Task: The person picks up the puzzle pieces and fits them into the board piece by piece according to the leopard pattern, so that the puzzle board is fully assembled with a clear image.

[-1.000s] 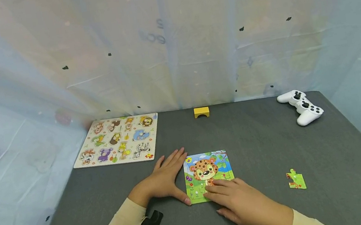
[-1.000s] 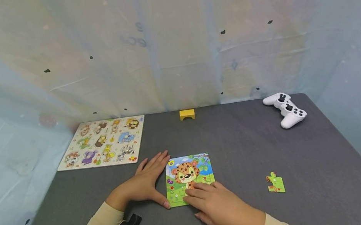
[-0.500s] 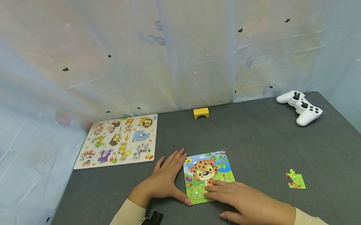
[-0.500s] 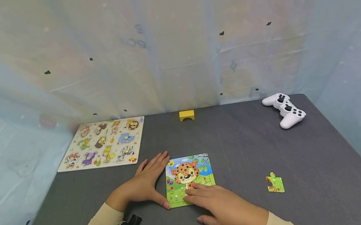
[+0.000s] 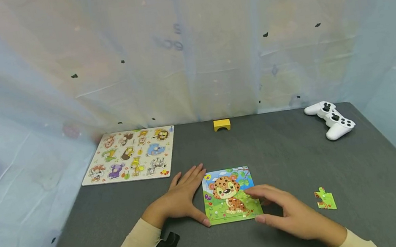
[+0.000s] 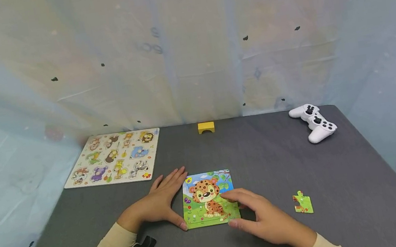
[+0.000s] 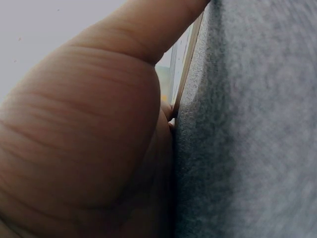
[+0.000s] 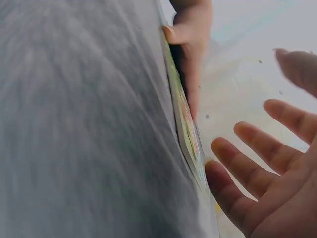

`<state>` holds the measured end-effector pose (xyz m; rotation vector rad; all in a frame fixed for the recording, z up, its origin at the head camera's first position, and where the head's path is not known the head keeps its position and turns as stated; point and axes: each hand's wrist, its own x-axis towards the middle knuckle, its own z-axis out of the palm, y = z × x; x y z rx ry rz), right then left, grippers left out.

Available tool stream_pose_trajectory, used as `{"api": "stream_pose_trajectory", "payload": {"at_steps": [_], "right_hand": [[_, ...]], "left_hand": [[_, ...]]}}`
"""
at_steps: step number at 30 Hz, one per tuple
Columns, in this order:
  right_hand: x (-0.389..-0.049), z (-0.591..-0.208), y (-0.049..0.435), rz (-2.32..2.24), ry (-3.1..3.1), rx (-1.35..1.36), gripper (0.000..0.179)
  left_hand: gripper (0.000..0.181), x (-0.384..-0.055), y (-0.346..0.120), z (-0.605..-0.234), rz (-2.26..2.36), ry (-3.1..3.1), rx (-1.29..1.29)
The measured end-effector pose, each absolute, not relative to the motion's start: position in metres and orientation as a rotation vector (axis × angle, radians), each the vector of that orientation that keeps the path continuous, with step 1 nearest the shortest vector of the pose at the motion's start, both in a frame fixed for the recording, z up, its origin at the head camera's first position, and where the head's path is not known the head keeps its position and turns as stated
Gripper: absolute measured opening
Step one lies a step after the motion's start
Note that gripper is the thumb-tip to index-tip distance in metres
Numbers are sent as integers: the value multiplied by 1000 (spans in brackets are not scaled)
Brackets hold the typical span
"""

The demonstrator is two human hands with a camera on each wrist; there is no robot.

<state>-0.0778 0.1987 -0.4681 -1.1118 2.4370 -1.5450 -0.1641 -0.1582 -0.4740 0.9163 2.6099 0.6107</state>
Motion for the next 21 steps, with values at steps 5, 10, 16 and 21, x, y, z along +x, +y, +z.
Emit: {"api": "stream_pose_trajectory", "payload": {"at_steps": [5, 10, 16, 21], "right_hand": [[-79, -465, 221, -1699, 2362, -987, 60], [-79, -464, 248, -1778, 2328, -864, 61], [-81, -466, 287, -1880, 2310, -909, 58], [-86, -474, 319, -2055, 2147, -982, 52]], "left_hand": [[153, -164, -158, -473, 604, 2604, 910], [153, -163, -158, -472, 597, 2600, 906], [153, -163, -157, -471, 582, 2601, 904], [153, -164, -158, -473, 573, 2604, 892]]}}
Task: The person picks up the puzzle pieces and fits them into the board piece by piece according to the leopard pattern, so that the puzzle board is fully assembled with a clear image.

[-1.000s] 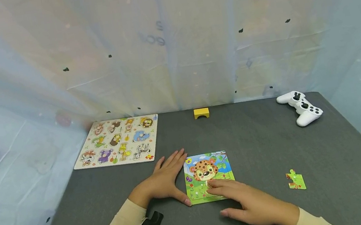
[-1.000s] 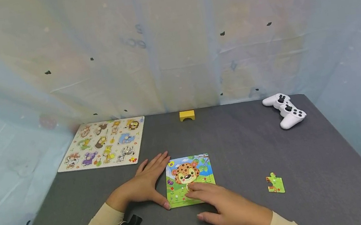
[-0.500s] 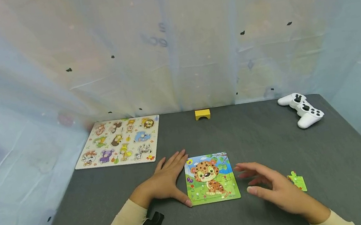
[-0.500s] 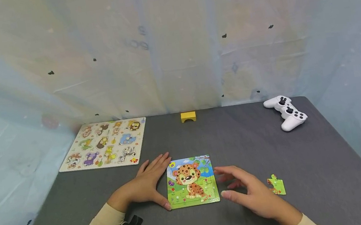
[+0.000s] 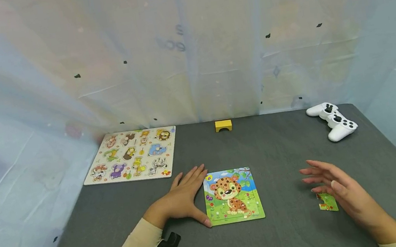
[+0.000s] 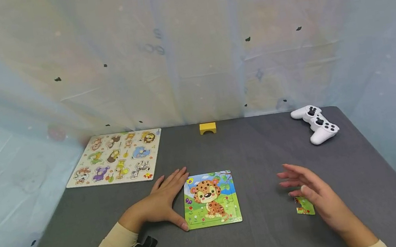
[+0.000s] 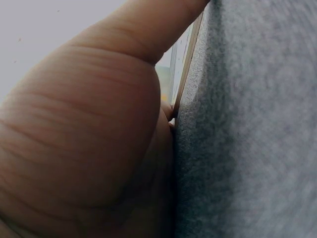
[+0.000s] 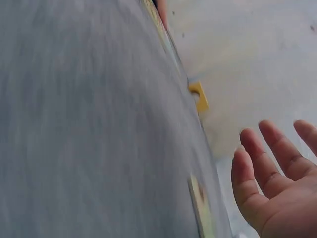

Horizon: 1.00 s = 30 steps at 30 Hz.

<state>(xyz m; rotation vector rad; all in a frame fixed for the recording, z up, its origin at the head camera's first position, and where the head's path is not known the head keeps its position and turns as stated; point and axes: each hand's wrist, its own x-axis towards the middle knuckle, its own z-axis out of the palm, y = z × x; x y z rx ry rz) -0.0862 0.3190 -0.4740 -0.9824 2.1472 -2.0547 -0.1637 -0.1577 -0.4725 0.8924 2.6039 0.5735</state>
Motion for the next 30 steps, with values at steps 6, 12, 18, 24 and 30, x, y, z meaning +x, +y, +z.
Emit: {"api": "stream_pose_trajectory", "payload": {"at_steps": [6, 12, 18, 24, 30], "right_hand": [[-87, -479, 345, -2035, 2191, -898, 54], [-85, -485, 360, -1848, 2373, -801, 54], [-75, -485, 364, -1468, 2636, -743, 62], [-70, -488, 364, -1114, 2843, -806, 60], [-71, -490, 359, -1006, 2943, -810, 46]], "left_hand": [[154, -164, -158, -474, 581, 2609, 896], [153, -163, -158, -473, 600, 2603, 898], [151, -164, -158, -476, 596, 2607, 917], [151, -164, -158, -475, 601, 2604, 915], [151, -164, -158, -475, 608, 2603, 912]]}}
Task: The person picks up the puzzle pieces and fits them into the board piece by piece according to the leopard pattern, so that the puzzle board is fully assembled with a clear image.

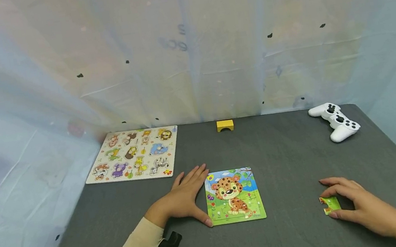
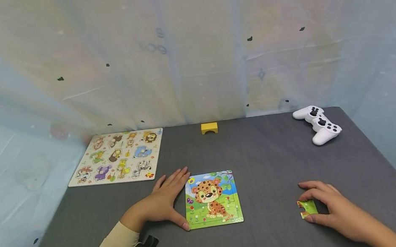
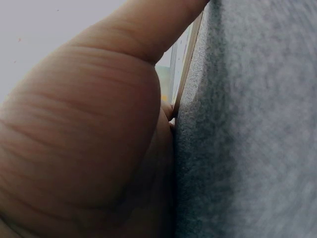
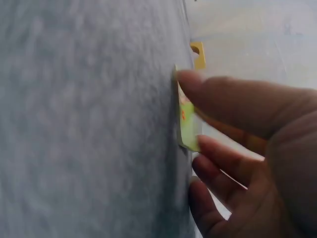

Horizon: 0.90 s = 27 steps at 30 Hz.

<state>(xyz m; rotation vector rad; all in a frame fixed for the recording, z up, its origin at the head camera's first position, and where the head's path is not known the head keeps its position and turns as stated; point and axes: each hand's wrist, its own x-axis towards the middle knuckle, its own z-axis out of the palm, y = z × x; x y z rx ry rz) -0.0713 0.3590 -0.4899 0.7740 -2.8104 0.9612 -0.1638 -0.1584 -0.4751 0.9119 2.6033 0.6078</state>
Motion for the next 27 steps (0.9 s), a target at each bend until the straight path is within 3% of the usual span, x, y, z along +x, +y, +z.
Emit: {"api": "stream_pose_trajectory", "payload": {"at_steps": [14, 27], "right_hand": [[-80, -472, 316, 1093, -2773, 592, 34], [-98, -466, 255, 1575, -2692, 702, 28]], "left_hand": [[152, -163, -158, -476, 613, 2605, 915], [152, -164, -158, -475, 602, 2607, 906]]}}
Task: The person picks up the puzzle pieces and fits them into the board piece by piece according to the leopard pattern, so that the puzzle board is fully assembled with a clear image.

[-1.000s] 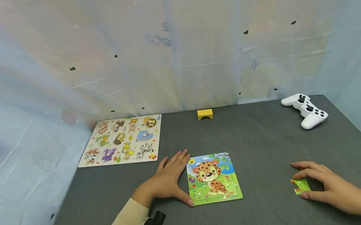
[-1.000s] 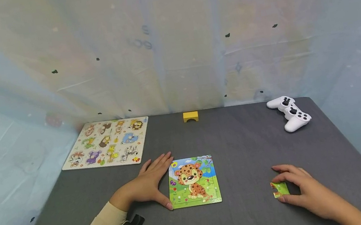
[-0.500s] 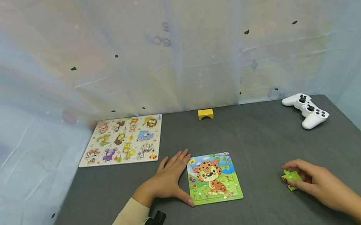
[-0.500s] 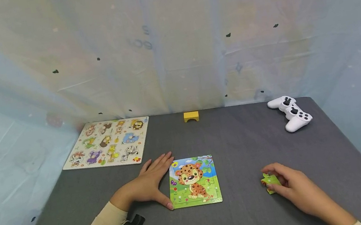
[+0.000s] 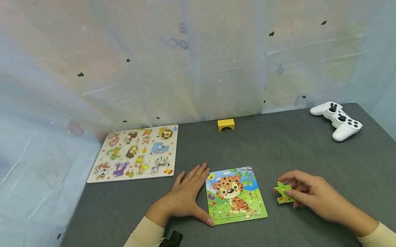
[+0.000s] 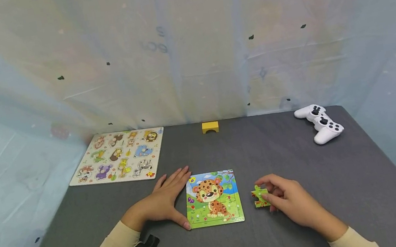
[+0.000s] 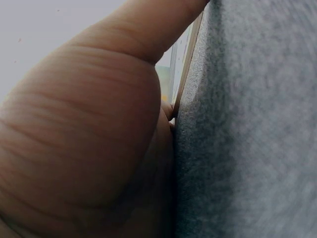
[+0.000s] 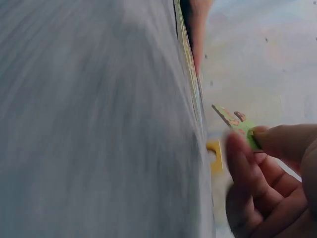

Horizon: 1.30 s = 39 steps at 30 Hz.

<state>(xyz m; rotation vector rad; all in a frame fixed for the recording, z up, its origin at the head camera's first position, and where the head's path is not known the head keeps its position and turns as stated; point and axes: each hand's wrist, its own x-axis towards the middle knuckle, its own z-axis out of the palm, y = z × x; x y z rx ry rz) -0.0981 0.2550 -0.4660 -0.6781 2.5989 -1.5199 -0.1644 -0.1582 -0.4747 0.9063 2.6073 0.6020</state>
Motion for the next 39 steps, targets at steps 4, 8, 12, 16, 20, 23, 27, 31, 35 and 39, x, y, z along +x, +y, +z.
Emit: {"api": "stream_pose_trajectory", "payload": {"at_steps": [4, 8, 12, 16, 20, 23, 27, 31, 35, 39], "right_hand": [[-103, -470, 234, -1499, 2590, -752, 21], [-104, -474, 215, -1571, 2472, -783, 21], [-104, -477, 199, -1626, 2379, -765, 22], [-105, -479, 187, -1619, 2392, -735, 22], [-107, -479, 183, -1569, 2437, -671, 21], [-109, -480, 183, -1506, 2504, -669, 20], [-108, -483, 183, -1404, 2620, -755, 26], [-106, -485, 182, -1321, 2687, -797, 32], [-104, -485, 182, -1285, 2707, -798, 33], [-102, -484, 181, -1268, 2727, -827, 32]], "left_hand": [[153, -164, -158, -475, 596, 2610, 912], [153, -164, -158, -475, 601, 2609, 913], [153, -164, -158, -475, 607, 2605, 914], [152, -164, -157, -475, 605, 2604, 915], [152, -164, -158, -475, 603, 2601, 918], [152, -165, -158, -475, 599, 2602, 913], [153, -165, -158, -473, 596, 2603, 907], [153, -165, -158, -473, 597, 2604, 911], [153, -164, -159, -473, 603, 2606, 908], [153, -164, -159, -474, 609, 2605, 909]]}}
